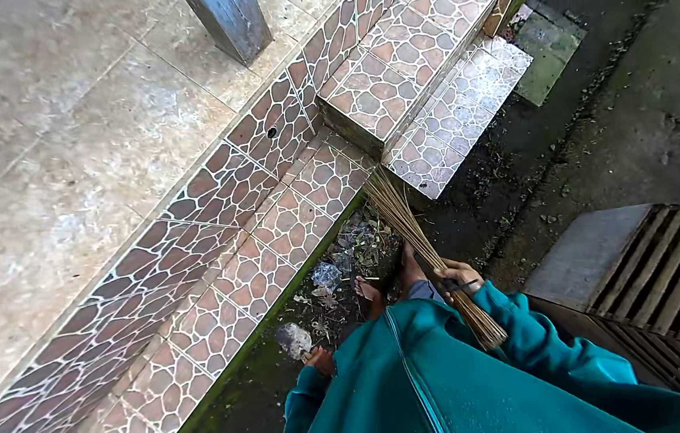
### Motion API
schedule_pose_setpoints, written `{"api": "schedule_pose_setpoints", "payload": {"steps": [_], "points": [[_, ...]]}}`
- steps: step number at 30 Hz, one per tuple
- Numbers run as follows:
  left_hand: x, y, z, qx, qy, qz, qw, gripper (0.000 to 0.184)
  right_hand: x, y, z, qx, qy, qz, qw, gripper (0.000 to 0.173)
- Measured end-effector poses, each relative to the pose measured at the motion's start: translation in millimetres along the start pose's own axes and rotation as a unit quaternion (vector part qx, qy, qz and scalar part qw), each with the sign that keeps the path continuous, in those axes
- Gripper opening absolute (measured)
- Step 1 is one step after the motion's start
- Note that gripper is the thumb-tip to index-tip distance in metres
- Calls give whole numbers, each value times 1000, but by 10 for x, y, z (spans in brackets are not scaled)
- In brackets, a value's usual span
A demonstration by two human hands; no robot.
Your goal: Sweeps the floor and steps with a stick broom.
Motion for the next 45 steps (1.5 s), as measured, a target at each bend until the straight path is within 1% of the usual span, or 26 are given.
{"api": "schedule_pose_setpoints", "payload": {"steps": [1, 2, 4, 6, 7, 9, 11, 13, 15, 18, 19, 20, 22, 24, 26, 27, 29, 31, 33, 35, 36, 37, 39, 41, 43, 45], "points": [[-22, 7, 12, -1, -4, 51, 999, 44, 99, 27, -191, -20, -21, 49, 998, 39], [26, 10, -28, -20, -17, 168, 985, 45, 178, 35, -425, -45, -33, 84, 995, 40], [239, 35, -323, -52, -28, 348, 935, 47, 286, -24, -952, -116, -32, 152, 981, 39], [495, 64, -626, -68, -26, 421, 904, 50, 225, -133, -1261, -118, 8, 257, 959, 41], [549, 50, -688, -70, -24, 433, 898, 50, 132, -173, -1254, -88, 14, 314, 945, 41], [544, 66, -752, -73, -17, 448, 891, 50, 70, -212, -907, -31, 6, 384, 923, 46], [521, 110, -727, -74, -20, 447, 891, 50, 114, -268, -454, -3, 4, 404, 915, 60], [434, 147, -648, -77, -21, 429, 900, 49, 272, -316, -285, -14, -4, 397, 918, 69], [284, 202, -508, -72, -27, 394, 916, 47, 493, -350, -558, -43, -26, 404, 913, 71], [14, 270, -314, -52, -29, 284, 957, 46, 694, -304, -1500, -70, -19, 436, 897, 61], [-37, 325, -307, -47, -31, 276, 959, 46, 696, -270, -1733, -62, 0, 472, 879, 57], [-25, 389, -350, -54, -35, 308, 949, 46, 677, -224, -1835, -44, 19, 522, 852, 56], [61, 500, -453, -84, -43, 408, 908, 46, 666, -167, -1655, 0, 35, 596, 802, 65], [87, 629, -591, -90, -33, 473, 876, 47, 850, -252, -1286, 31, 11, 603, 797, 73], [63, 770, -681, -93, -29, 492, 865, 46, 1094, -313, -1027, 38, -2, 600, 799, 75], [24, 816, -688, -98, -33, 491, 865, 46, 1206, -283, -1044, 29, -4, 591, 806, 75], [-117, 911, -693, -100, -41, 487, 867, 47, 1390, -189, -1460, -16, -21, 563, 826, 76], [-259, 992, -653, -97, -44, 486, 868, 47, 1448, -23, -2058, -53, 2, 566, 823, 76], [-346, 1055, -576, -86, -48, 500, 860, 48, 1334, 113, -2363, -18, 42, 628, 777, 76], [-382, 1087, -530, -93, -49, 549, 829, 48, 1244, 111, -2231, 22, 54, 694, 718, 82], [-402, 1106, -499, -105, -49, 576, 809, 47, 1293, 67, -2042, 39, 52, 709, 702, 82], [-383, 1125, -482, -111, -49, 593, 796, 46, 1357, -17, -1816, 52, 46, 712, 699, 81], [-329, 1133, -523, -110, -47, 606, 786, 46, 1570, -191, -1488, 55, 18, 694, 718, 81], [-224, 1177, -601, -114, -54, 599, 791, 45, 1813, -197, -1416, 26, -10, 667, 744, 81], [-187, 1176, -642, -116, -67, 586, 799, 46, 1905, -121, -1696, -18, -23, 640, 768, 81], [-141, 1180, -695, -112, -70, 580, 804, 46, 1785, 56, -2167, -21, -20, 652, 757, 81]]}}
Point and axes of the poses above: each hand's wrist, its own z-axis away from the middle knuckle, its own y-axis out of the palm, x = y × z, the point moved 6 cm from there along -z, towards the middle knuckle, and after that the axes turned 6 degrees about -z, right-handed, at the moved point
